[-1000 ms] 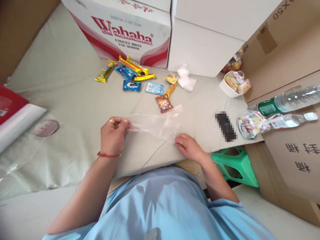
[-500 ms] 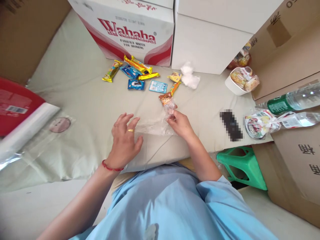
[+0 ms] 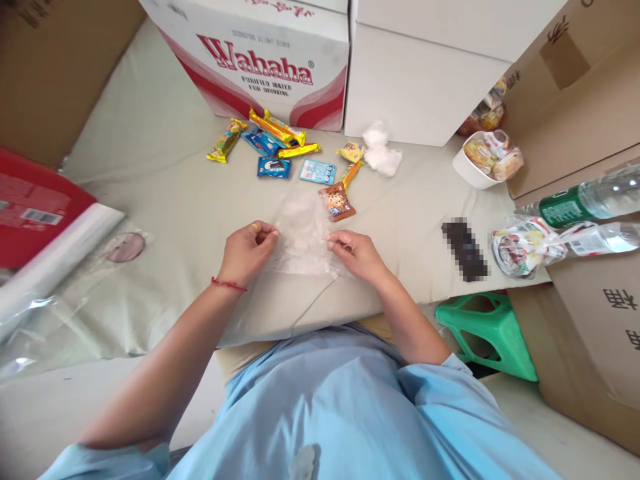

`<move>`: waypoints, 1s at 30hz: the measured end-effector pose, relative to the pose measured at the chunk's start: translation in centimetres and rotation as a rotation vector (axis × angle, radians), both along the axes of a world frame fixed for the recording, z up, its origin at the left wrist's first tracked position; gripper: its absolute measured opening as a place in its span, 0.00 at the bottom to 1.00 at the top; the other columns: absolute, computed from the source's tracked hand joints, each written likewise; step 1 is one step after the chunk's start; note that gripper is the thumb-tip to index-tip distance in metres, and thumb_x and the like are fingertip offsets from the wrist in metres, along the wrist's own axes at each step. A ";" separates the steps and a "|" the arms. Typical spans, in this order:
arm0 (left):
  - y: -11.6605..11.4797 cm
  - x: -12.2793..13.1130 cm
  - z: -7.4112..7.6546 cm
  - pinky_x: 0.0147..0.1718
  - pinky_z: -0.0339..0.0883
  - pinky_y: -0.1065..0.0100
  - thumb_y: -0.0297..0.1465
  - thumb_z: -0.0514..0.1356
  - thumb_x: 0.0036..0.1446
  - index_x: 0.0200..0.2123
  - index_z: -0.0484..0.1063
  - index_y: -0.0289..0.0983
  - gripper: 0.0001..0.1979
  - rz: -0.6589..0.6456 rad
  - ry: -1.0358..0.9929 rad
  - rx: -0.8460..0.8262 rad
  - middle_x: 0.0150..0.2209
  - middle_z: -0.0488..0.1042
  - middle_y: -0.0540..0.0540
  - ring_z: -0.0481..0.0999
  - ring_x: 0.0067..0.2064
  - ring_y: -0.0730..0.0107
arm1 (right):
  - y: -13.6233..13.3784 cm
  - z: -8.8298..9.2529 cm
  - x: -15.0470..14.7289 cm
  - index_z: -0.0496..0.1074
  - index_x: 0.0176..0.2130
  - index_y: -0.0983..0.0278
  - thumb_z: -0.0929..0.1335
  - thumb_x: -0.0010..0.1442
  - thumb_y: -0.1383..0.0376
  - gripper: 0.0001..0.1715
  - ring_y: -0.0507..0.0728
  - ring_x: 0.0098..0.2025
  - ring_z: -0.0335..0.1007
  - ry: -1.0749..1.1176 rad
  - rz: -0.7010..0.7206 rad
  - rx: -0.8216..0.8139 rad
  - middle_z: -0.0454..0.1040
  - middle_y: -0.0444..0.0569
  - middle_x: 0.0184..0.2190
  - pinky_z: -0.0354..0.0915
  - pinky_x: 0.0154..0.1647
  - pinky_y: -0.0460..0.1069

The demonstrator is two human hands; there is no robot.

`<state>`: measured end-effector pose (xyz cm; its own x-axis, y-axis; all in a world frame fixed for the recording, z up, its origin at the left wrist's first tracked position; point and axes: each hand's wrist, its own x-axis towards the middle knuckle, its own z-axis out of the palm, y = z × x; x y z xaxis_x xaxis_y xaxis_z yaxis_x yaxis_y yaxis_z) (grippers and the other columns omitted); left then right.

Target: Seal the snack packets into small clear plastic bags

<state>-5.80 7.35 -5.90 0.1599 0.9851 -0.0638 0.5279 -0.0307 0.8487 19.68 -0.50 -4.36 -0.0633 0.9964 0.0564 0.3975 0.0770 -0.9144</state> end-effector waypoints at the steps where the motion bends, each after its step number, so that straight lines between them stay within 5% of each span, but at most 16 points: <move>1: 0.1 -0.2 0.1 0.30 0.63 0.65 0.37 0.60 0.59 0.33 0.74 0.40 0.08 0.002 0.032 -0.007 0.23 0.71 0.52 0.68 0.25 0.67 | -0.1 -0.3 0.4 0.79 0.45 0.61 0.69 0.66 0.55 0.15 0.54 0.35 0.74 0.041 -0.041 -0.035 0.80 0.46 0.35 0.68 0.39 0.48; 6: -0.1 0.6 1.6 0.49 0.69 0.54 0.36 0.57 0.62 0.41 0.76 0.38 0.11 -0.020 0.304 0.283 0.43 0.78 0.39 0.76 0.47 0.54 | -0.7 -1.1 1.6 0.79 0.43 0.62 0.70 0.63 0.51 0.18 0.53 0.33 0.72 0.129 -0.123 -0.138 0.80 0.44 0.33 0.66 0.37 0.48; 9: 0.0 1.8 2.1 0.61 0.62 0.46 0.32 0.55 0.64 0.50 0.77 0.40 0.15 -0.322 0.417 0.401 0.54 0.78 0.37 0.72 0.61 0.49 | -0.9 -1.0 1.9 0.78 0.43 0.62 0.70 0.62 0.51 0.19 0.53 0.31 0.71 0.126 -0.146 -0.163 0.79 0.44 0.32 0.66 0.36 0.48; 12: 0.3 1.8 1.8 0.70 0.45 0.39 0.37 0.59 0.63 0.65 0.68 0.42 0.27 -0.664 0.460 0.315 0.66 0.72 0.38 0.63 0.72 0.48 | -1.3 -1.1 2.6 0.78 0.44 0.61 0.68 0.63 0.50 0.20 0.53 0.28 0.68 0.110 -0.249 -0.172 0.79 0.44 0.31 0.65 0.32 0.48; 14: 0.3 0.7 1.5 0.72 0.34 0.33 0.45 0.61 0.61 0.72 0.58 0.40 0.39 -0.758 0.486 0.217 0.72 0.63 0.36 0.55 0.75 0.44 | -1.8 -1.3 3.4 0.78 0.46 0.62 0.68 0.63 0.51 0.20 0.53 0.28 0.68 0.076 -0.342 -0.167 0.78 0.44 0.30 0.65 0.31 0.48; 18: -0.7 -3.0 1.3 0.74 0.30 0.37 0.54 0.53 0.66 0.75 0.51 0.37 0.42 -0.695 0.427 0.094 0.75 0.57 0.35 0.54 0.77 0.49 | -3.0 -2.0 5.4 0.77 0.49 0.62 0.67 0.63 0.53 0.21 0.54 0.28 0.69 -0.058 -0.409 -0.172 0.77 0.44 0.29 0.66 0.33 0.49; 22: -2.0 -5.1 1.4 0.75 0.34 0.42 0.48 0.42 0.73 0.70 0.62 0.42 0.30 -0.501 0.309 0.008 0.70 0.68 0.42 0.62 0.74 0.59 | -3.0 -0.9 6.5 0.79 0.49 0.63 0.67 0.64 0.57 0.18 0.58 0.34 0.73 -0.389 -0.386 -0.082 0.79 0.51 0.37 0.70 0.40 0.54; 25: -2.3 -5.1 1.1 0.74 0.38 0.41 0.46 0.47 0.70 0.60 0.72 0.44 0.24 -0.437 0.295 0.027 0.67 0.72 0.44 0.65 0.72 0.58 | -1.6 1.6 5.3 0.79 0.49 0.63 0.65 0.69 0.58 0.18 0.62 0.43 0.74 -0.581 -0.352 0.119 0.79 0.56 0.44 0.71 0.49 0.58; 30: -2.4 -4.6 0.5 0.73 0.36 0.36 0.47 0.56 0.64 0.63 0.70 0.44 0.27 -0.503 0.363 0.096 0.71 0.66 0.40 0.60 0.74 0.52 | 1.3 4.9 -0.3 0.72 0.62 0.63 0.71 0.68 0.52 0.29 0.66 0.58 0.67 -0.667 0.239 0.246 0.77 0.58 0.55 0.64 0.60 0.61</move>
